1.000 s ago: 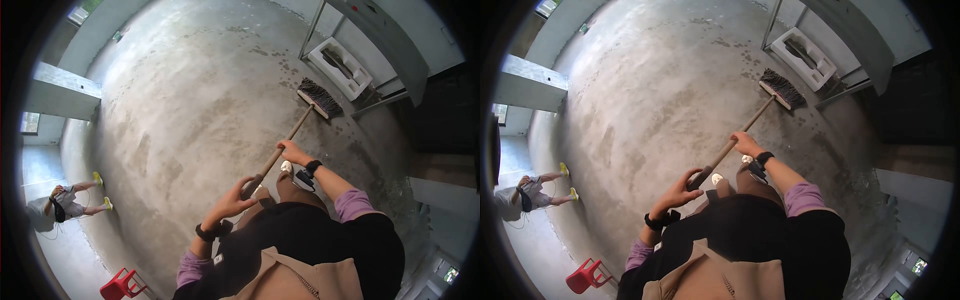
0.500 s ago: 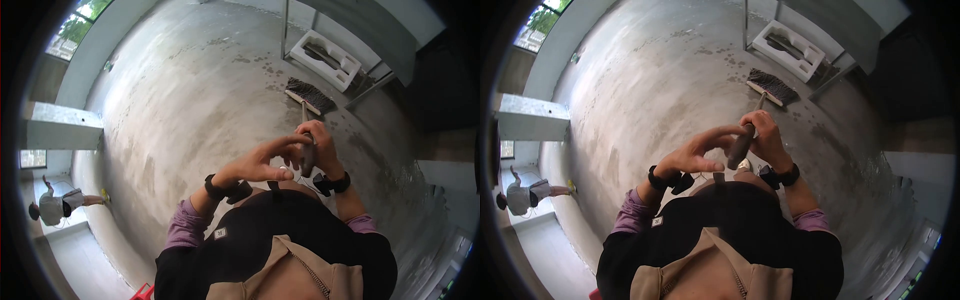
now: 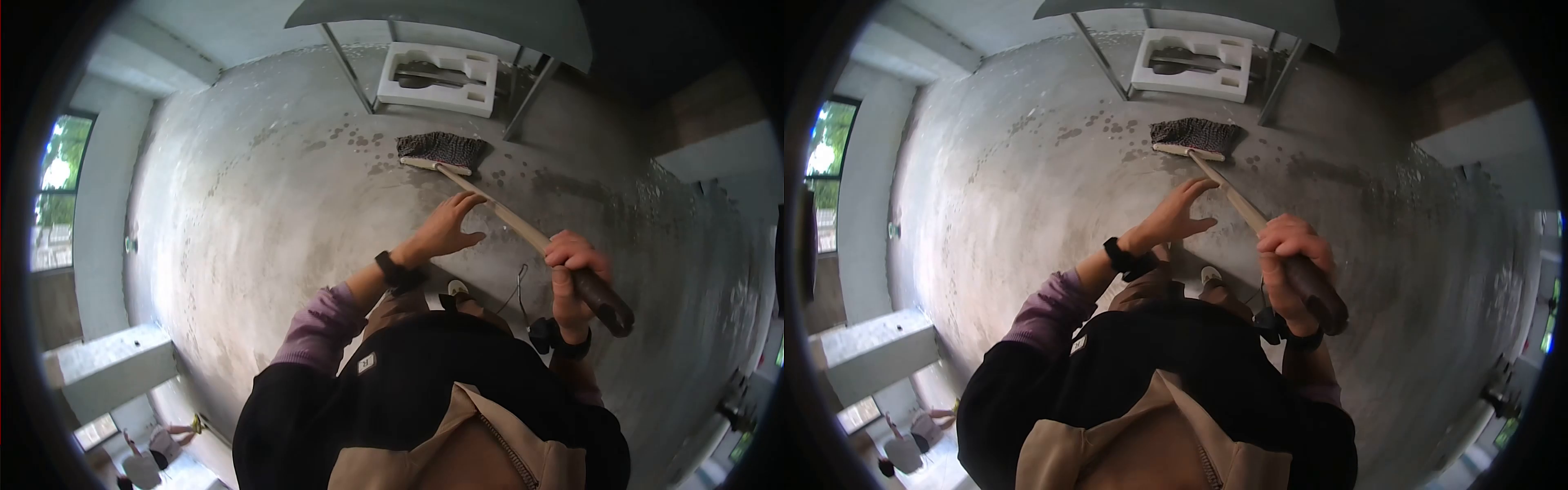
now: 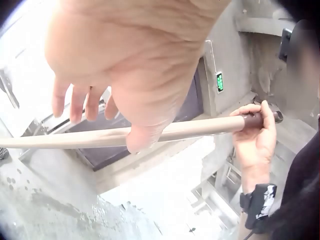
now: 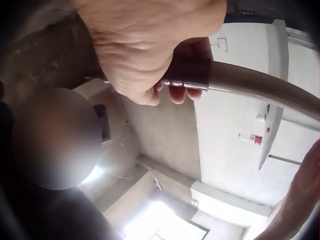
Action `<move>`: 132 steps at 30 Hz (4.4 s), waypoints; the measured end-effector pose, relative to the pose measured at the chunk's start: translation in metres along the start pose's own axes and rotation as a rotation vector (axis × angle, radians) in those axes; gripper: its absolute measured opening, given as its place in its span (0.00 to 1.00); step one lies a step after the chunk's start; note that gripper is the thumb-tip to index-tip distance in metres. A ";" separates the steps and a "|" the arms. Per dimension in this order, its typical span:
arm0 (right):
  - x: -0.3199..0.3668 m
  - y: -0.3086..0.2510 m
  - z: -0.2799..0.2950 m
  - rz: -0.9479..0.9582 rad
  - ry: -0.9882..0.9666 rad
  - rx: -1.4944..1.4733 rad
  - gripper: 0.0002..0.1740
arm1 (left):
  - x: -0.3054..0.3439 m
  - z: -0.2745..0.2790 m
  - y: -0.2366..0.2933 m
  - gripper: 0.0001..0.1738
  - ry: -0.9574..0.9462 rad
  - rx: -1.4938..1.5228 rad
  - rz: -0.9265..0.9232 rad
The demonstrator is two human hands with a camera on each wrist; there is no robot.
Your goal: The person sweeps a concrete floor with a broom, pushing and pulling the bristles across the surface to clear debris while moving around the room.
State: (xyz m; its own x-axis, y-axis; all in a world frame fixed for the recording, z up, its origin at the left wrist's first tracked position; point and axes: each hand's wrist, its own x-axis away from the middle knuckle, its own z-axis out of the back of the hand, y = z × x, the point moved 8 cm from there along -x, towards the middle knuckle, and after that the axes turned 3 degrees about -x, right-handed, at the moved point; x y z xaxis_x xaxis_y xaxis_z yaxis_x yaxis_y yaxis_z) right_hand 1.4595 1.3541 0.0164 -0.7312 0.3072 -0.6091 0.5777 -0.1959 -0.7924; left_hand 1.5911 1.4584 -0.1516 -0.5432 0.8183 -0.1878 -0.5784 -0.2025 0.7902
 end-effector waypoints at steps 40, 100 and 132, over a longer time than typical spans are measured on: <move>0.304 -0.399 -0.118 0.284 0.802 0.295 0.13 | 0.344 -0.265 0.124 0.16 -1.391 0.079 -0.703; 0.355 -0.286 -0.491 0.018 1.186 0.429 0.13 | 0.471 0.003 -0.125 0.18 -1.636 -0.247 -0.683; 0.167 -0.020 -0.618 -0.081 1.201 0.282 0.13 | 0.252 0.260 -0.411 0.18 -1.488 -0.482 -0.521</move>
State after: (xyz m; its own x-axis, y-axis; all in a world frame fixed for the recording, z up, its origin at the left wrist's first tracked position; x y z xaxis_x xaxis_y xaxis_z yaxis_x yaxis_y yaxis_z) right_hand 1.5497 1.9855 -0.0482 0.1215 0.9584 -0.2583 0.3396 -0.2847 -0.8965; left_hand 1.8501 1.8872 -0.3718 0.6178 0.5559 0.5562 -0.7791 0.3367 0.5288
